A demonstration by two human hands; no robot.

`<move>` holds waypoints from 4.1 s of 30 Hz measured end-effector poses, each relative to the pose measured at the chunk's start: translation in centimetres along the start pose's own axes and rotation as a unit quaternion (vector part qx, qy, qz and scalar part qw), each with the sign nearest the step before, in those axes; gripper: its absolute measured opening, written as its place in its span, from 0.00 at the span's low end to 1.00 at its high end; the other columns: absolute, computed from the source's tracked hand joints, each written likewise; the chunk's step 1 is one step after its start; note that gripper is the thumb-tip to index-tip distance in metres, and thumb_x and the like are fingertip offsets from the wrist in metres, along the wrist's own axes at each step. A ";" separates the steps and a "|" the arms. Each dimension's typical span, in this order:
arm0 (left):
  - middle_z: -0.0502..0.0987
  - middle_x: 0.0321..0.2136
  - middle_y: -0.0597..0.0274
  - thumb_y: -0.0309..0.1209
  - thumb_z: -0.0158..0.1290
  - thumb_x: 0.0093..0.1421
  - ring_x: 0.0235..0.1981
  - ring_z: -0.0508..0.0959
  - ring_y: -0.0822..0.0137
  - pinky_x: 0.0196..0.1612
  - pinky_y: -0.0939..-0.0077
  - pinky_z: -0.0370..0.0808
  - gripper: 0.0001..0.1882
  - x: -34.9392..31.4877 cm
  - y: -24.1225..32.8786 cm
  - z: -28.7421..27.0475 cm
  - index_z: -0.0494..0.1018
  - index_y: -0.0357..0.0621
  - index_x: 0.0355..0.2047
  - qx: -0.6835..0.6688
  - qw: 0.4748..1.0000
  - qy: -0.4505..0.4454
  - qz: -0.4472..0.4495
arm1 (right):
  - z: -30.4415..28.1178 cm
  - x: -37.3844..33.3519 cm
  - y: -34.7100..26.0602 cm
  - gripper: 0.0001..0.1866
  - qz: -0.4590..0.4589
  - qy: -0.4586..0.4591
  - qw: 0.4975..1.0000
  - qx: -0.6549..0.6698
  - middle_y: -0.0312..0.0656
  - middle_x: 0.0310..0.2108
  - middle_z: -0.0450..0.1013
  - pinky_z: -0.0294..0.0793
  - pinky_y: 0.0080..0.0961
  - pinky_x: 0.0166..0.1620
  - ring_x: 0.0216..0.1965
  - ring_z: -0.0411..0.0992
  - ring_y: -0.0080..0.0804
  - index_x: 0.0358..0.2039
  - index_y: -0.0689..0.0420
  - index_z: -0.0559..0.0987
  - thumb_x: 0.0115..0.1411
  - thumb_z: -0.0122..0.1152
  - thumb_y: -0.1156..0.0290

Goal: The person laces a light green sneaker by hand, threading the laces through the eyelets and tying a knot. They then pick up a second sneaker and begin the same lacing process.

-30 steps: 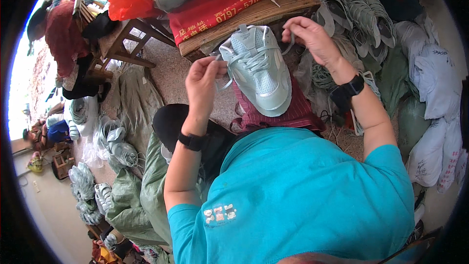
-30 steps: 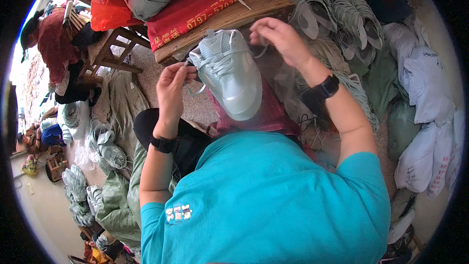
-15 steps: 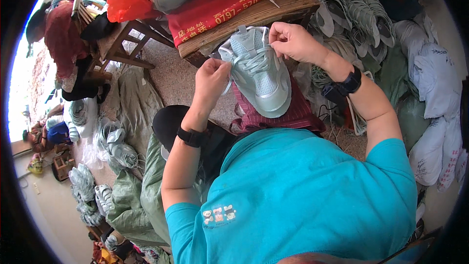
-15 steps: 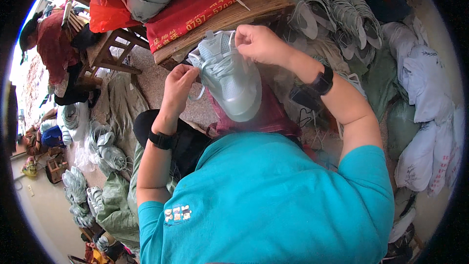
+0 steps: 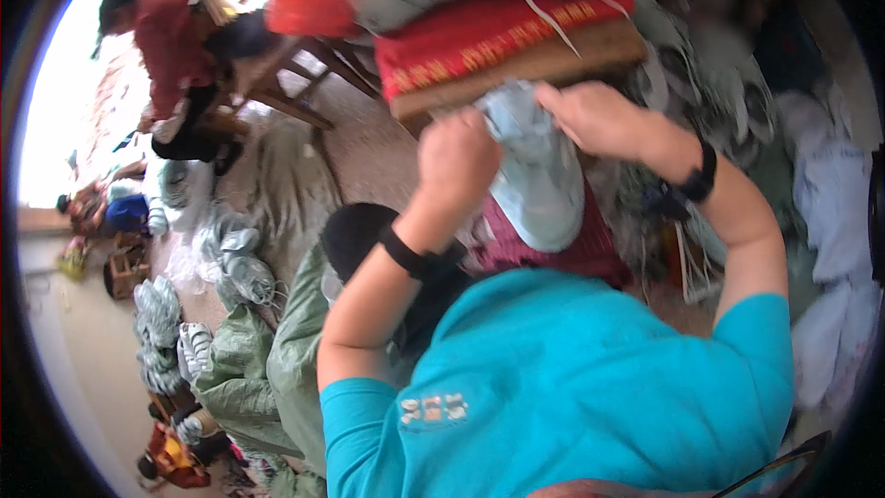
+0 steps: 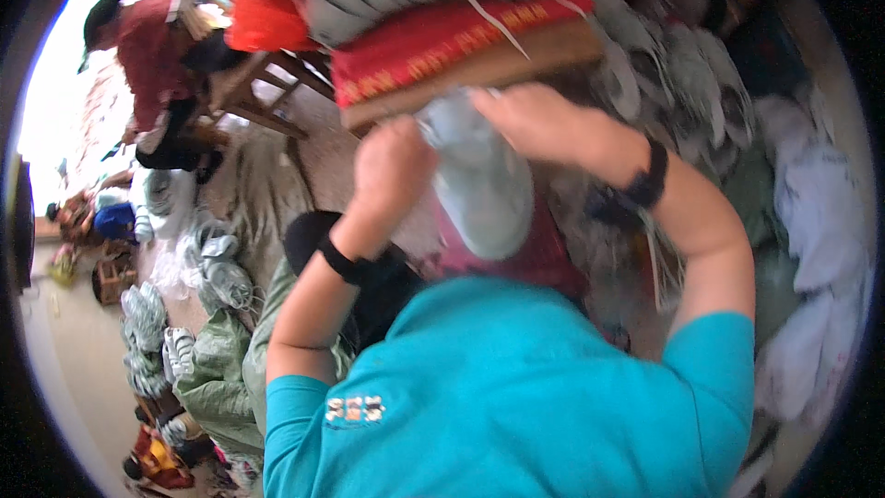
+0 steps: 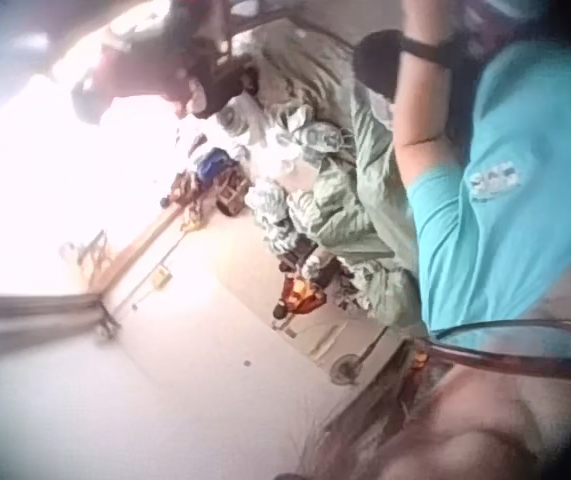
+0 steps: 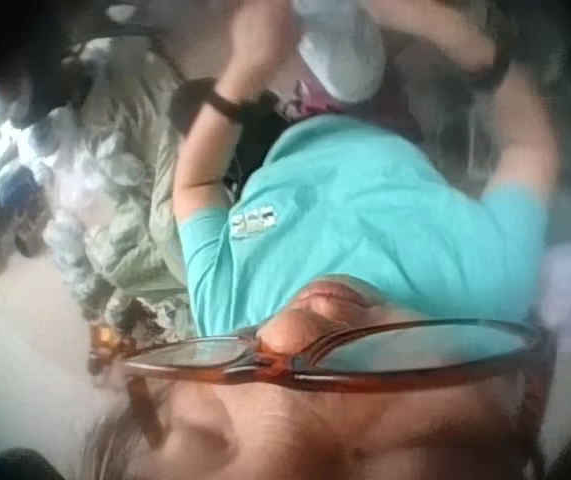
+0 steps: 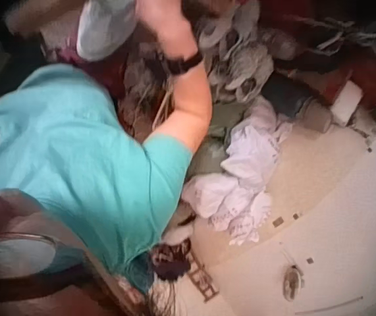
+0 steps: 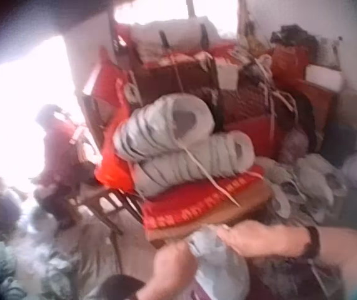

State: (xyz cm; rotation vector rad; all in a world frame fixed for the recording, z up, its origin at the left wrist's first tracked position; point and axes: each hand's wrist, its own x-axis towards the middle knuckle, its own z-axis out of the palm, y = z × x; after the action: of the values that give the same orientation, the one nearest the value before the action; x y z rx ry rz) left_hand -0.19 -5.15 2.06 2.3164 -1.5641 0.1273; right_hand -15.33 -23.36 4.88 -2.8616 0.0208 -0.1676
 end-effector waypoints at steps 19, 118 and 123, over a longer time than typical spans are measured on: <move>0.73 0.36 0.56 0.28 0.58 0.52 0.46 0.72 0.52 0.49 0.61 0.71 0.11 2.3 -4.7 -2.0 0.75 0.43 0.37 -0.197 0.954 -0.076 0.211 | -4.4 2.2 1.9 0.17 -0.081 -0.108 0.988 0.079 0.43 0.39 0.68 0.72 0.38 0.41 0.41 0.73 0.44 0.38 0.57 0.76 0.46 0.69 0.77; 0.71 0.25 0.73 0.37 0.48 0.70 0.26 0.66 0.82 0.28 0.86 0.61 0.15 -2.7 -4.9 0.9 0.79 0.38 0.39 -0.578 0.784 -0.046 -0.224 | 2.7 -2.4 1.0 0.06 0.225 0.136 0.919 0.294 0.35 0.22 0.74 0.71 0.22 0.31 0.25 0.72 0.20 0.36 0.59 0.74 0.60 0.59 0.74; 0.71 0.24 0.74 0.36 0.50 0.67 0.23 0.65 0.82 0.26 0.86 0.58 0.14 -2.7 -3.3 1.7 0.78 0.40 0.31 -0.593 0.773 -0.058 -0.217 | 2.2 -1.4 0.0 0.09 0.168 0.153 0.972 0.062 0.45 0.22 0.73 0.71 0.31 0.29 0.23 0.73 0.40 0.37 0.59 0.73 0.56 0.57 0.73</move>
State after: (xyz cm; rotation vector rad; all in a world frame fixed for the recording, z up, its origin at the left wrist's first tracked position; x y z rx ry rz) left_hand 1.58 -2.20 -0.98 1.5132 -0.6639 -0.8748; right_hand -16.43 -22.71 2.60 -2.6311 0.5304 -0.5157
